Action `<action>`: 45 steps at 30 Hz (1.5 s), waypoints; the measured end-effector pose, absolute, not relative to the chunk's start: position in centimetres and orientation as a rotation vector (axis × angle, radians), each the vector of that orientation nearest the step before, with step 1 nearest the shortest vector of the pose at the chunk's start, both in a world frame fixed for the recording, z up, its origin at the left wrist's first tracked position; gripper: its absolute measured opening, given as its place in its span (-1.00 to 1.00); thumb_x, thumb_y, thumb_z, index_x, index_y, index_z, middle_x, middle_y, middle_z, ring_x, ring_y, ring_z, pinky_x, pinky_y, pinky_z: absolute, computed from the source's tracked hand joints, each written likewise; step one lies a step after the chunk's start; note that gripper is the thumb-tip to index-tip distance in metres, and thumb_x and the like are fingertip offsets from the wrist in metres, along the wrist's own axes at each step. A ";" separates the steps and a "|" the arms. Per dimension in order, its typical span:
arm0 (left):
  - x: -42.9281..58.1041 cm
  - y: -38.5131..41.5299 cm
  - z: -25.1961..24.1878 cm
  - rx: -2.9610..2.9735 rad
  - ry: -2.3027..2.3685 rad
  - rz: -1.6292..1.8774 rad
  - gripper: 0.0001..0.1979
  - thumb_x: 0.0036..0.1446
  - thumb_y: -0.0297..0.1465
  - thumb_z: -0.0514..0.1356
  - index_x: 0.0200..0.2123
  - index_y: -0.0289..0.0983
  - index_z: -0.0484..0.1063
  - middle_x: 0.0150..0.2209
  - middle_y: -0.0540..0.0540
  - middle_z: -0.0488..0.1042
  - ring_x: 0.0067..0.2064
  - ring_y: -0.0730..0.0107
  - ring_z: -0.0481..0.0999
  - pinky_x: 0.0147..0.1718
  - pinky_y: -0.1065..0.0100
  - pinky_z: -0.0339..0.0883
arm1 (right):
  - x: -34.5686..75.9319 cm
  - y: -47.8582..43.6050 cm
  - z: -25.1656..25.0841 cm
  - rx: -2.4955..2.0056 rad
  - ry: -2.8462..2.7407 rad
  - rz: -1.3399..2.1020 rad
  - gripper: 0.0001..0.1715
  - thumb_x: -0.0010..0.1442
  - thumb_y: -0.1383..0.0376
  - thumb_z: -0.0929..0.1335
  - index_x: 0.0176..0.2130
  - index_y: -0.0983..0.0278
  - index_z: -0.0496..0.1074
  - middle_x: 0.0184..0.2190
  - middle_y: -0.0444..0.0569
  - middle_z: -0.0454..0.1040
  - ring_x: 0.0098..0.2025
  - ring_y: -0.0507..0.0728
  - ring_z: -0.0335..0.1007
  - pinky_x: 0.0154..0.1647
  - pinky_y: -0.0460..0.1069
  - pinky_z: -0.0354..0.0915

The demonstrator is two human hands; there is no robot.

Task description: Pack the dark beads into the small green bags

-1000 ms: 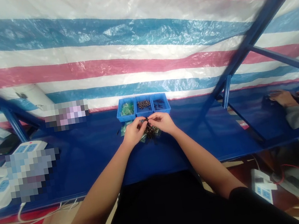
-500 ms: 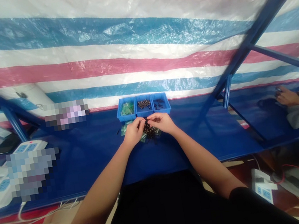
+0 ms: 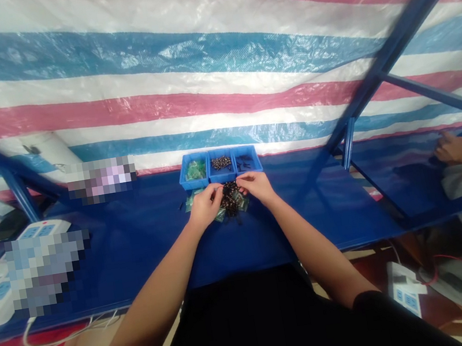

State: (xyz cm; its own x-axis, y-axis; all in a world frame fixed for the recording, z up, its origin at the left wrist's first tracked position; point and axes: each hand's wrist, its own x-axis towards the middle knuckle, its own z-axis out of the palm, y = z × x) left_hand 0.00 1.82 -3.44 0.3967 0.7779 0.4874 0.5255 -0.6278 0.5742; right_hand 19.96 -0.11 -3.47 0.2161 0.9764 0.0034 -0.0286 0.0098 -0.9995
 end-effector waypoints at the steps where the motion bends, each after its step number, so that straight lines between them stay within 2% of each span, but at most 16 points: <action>1: 0.0 1.8 -3.4 2.334 1.125 1.080 -0.71 0.28 -0.20 0.03 -0.15 -0.21 0.46 -0.41 0.00 0.54 -0.49 0.48 0.46 -0.40 0.46 0.29 | 20.2 0.1 -3.5 -1.302 -0.967 1.039 -0.70 -0.09 0.22 0.47 -0.33 0.36 0.52 -0.53 -0.05 0.50 -0.58 0.00 0.36 -0.59 -0.11 0.32; 6: 0.1 1.8 -3.5 2.333 1.106 1.074 -0.72 0.27 -0.21 0.03 -0.17 -0.21 0.47 -0.45 0.02 0.52 -0.52 0.48 0.44 -0.44 0.45 0.27 | 21.1 0.4 -3.7 -1.340 -0.762 0.999 -0.67 -0.14 0.23 0.49 -0.35 0.39 0.54 -0.57 -0.07 0.47 -0.60 -0.03 0.30 -0.62 -0.12 0.29; 8: 0.1 1.8 -3.5 2.337 1.103 1.078 -0.71 0.27 -0.20 0.03 -0.17 -0.21 0.47 -0.47 0.02 0.51 -0.53 0.48 0.43 -0.45 0.45 0.26 | 21.1 0.4 -3.6 -1.312 -0.701 0.999 -0.64 -0.14 0.23 0.50 -0.32 0.40 0.53 -0.55 -0.05 0.48 -0.57 -0.01 0.33 -0.58 -0.10 0.33; 12: 0.1 1.8 -3.5 2.342 1.091 1.081 -0.70 0.27 -0.21 0.03 -0.17 -0.22 0.47 -0.48 0.02 0.50 -0.53 0.48 0.42 -0.45 0.45 0.26 | 21.1 0.6 -3.3 -1.165 -0.667 0.957 -0.46 -0.09 0.20 0.49 -0.11 0.38 0.45 -0.32 0.05 0.55 -0.40 0.06 0.48 -0.39 -0.04 0.44; 14: 0.1 1.8 -3.5 2.341 1.087 1.075 -0.71 0.27 -0.21 0.03 -0.17 -0.22 0.47 -0.49 0.03 0.49 -0.53 0.48 0.42 -0.45 0.45 0.26 | 21.3 0.6 -3.2 -1.151 -0.740 0.885 -0.44 -0.02 0.17 0.45 -0.03 0.35 0.41 -0.25 0.06 0.54 -0.39 0.06 0.48 -0.41 -0.04 0.43; 17: 0.1 1.8 -3.5 2.341 1.093 1.080 -0.71 0.27 -0.21 0.04 -0.17 -0.22 0.48 -0.51 0.04 0.48 -0.53 0.48 0.42 -0.46 0.45 0.26 | 22.1 0.4 -3.0 -1.328 -0.977 0.753 -0.61 0.09 0.15 0.35 -0.14 0.34 0.47 -0.43 -0.04 0.52 -0.55 0.01 0.37 -0.54 -0.07 0.31; 20: 0.1 1.8 -3.6 2.342 1.097 1.087 -0.71 0.26 -0.21 0.04 -0.18 -0.22 0.48 -0.50 0.03 0.49 -0.52 0.48 0.43 -0.45 0.45 0.26 | 23.4 -0.3 -2.6 -1.541 -1.392 0.667 -0.74 0.07 0.21 0.34 -0.29 0.29 0.55 -0.59 -0.12 0.46 -0.58 0.01 0.32 -0.48 -0.08 0.27; 25: 0.0 1.8 -3.5 2.345 1.105 1.080 -0.70 0.27 -0.20 0.03 -0.17 -0.22 0.48 -0.47 0.02 0.51 -0.52 0.47 0.44 -0.46 0.45 0.26 | 25.3 -1.4 -1.6 -1.625 -1.884 0.795 -0.85 -0.05 0.26 0.43 -0.41 0.26 0.58 -0.55 -0.11 0.52 -0.51 0.04 0.39 -0.47 -0.10 0.23; 31: 0.0 1.7 -3.3 2.352 1.101 1.101 -0.70 0.27 -0.20 0.03 -0.18 -0.22 0.48 -0.46 0.01 0.52 -0.51 0.47 0.44 -0.45 0.45 0.27 | 24.7 -1.3 -1.9 -1.595 -1.931 0.862 -0.73 -0.11 0.15 0.49 -0.38 0.26 0.58 -0.58 -0.13 0.50 -0.55 0.02 0.36 -0.52 -0.11 0.19; 37: 0.0 1.8 -3.4 2.353 1.088 1.103 -0.70 0.26 -0.20 0.03 -0.18 -0.22 0.48 -0.48 0.01 0.51 -0.52 0.47 0.45 -0.45 0.45 0.28 | 24.2 -1.0 -2.3 -1.607 -1.968 0.749 -0.88 -0.02 0.25 0.45 -0.44 0.26 0.57 -0.54 -0.10 0.52 -0.51 0.02 0.36 -0.47 -0.10 0.21; 41: 0.1 1.8 -3.4 2.354 1.076 1.101 -0.70 0.26 -0.20 0.04 -0.17 -0.22 0.48 -0.47 0.01 0.51 -0.52 0.47 0.45 -0.45 0.45 0.27 | 24.4 -1.2 -2.1 -1.566 -1.951 0.723 -0.86 0.04 0.24 0.41 -0.40 0.26 0.56 -0.49 -0.08 0.54 -0.48 0.03 0.39 -0.45 -0.10 0.23; 45: 0.1 1.7 -3.4 2.357 1.086 1.105 -0.70 0.27 -0.20 0.03 -0.17 -0.23 0.48 -0.49 0.02 0.50 -0.52 0.47 0.44 -0.45 0.45 0.27 | 24.9 -1.2 -2.1 -1.605 -1.927 0.741 -0.86 -0.03 0.23 0.45 -0.42 0.26 0.56 -0.50 -0.08 0.53 -0.48 0.04 0.38 -0.48 -0.09 0.23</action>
